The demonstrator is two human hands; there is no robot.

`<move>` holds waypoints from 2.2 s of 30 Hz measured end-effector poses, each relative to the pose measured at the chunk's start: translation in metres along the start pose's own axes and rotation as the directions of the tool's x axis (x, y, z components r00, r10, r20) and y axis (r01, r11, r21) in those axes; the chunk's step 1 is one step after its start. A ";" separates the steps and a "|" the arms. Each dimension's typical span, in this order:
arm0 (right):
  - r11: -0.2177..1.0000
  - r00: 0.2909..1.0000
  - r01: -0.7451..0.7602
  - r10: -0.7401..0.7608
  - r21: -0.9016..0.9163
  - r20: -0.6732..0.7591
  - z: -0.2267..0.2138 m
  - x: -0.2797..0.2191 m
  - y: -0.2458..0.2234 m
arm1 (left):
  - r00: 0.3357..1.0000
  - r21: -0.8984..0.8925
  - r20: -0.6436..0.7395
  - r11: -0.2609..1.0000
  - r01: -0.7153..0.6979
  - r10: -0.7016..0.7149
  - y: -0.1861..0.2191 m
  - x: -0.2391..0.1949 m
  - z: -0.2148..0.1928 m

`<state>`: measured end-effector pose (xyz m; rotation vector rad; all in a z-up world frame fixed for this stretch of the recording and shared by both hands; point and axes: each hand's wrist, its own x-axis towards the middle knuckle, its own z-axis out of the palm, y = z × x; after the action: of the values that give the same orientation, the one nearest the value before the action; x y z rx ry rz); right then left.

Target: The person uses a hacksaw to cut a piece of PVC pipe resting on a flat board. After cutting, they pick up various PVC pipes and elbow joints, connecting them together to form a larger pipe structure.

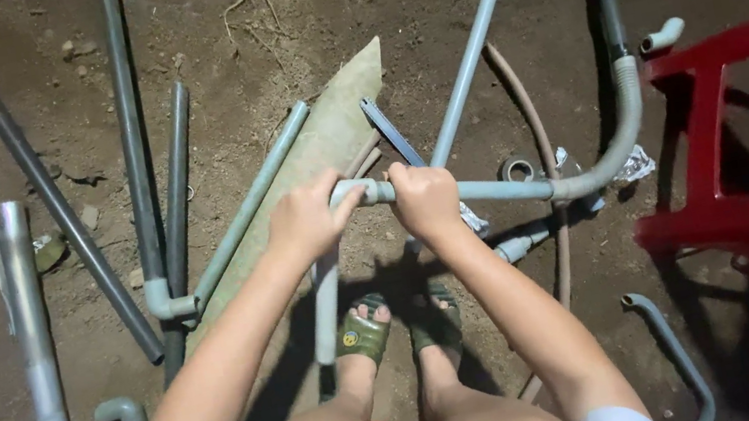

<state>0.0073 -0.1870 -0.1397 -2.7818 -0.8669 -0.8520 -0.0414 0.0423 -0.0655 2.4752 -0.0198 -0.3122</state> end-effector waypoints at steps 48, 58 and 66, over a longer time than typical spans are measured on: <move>0.949 0.967 -0.103 0.026 0.298 0.252 -0.051 -0.045 0.016 | 0.912 0.564 -0.384 0.818 0.109 0.143 -0.135 -0.112 -0.036; 0.945 0.952 -0.086 -0.015 0.315 0.305 -0.053 -0.048 0.014 | 0.891 0.611 -0.364 0.791 0.009 0.271 -0.138 -0.131 -0.035; 0.953 0.947 -0.060 -0.040 0.298 0.317 -0.053 -0.051 0.013 | 0.906 0.549 -0.368 0.835 0.032 0.207 -0.134 -0.136 -0.035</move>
<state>-0.0462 -0.2364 -0.1223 -2.6774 -0.9350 -0.2324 -0.1733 0.1823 -0.0891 3.0493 -0.0541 0.3224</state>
